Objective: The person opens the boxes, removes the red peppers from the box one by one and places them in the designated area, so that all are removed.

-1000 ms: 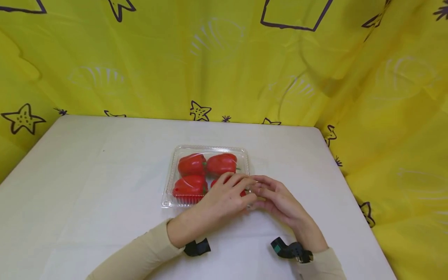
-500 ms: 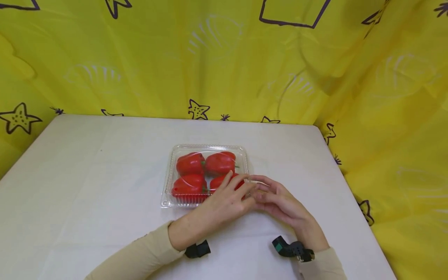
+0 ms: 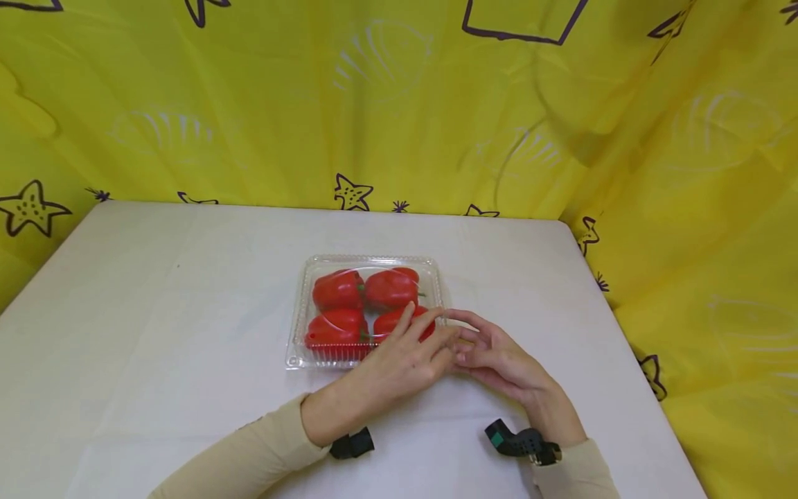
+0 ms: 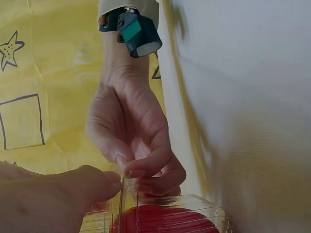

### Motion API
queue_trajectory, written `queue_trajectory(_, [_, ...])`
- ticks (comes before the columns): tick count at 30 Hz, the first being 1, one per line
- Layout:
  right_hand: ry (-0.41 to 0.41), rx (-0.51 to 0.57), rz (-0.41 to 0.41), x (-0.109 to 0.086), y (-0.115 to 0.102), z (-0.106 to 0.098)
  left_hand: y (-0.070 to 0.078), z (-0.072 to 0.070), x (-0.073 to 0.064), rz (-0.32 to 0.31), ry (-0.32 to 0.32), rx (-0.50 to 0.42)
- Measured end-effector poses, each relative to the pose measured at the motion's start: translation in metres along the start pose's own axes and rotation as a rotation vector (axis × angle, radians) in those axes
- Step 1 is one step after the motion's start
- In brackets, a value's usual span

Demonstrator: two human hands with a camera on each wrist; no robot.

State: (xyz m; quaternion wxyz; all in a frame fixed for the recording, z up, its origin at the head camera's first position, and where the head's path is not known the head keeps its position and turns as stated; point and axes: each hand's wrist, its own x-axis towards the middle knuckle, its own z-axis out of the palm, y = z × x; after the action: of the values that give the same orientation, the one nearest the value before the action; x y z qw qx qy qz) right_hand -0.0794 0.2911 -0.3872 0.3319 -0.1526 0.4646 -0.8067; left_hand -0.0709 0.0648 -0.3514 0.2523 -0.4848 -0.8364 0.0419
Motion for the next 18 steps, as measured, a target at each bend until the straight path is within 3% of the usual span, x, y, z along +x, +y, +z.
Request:
queue_trajectory(8, [-0.013,-0.012,-0.017,0.0011,-0.0021,0.0038,0.0021,0.0047,-0.0009,0.024,0.067,0.066])
queue_trajectory(18, [0.043,-0.089,-0.019,0.0032,-0.0018,0.0086,0.0043,0.0069,-0.0005,0.028,0.107,0.107])
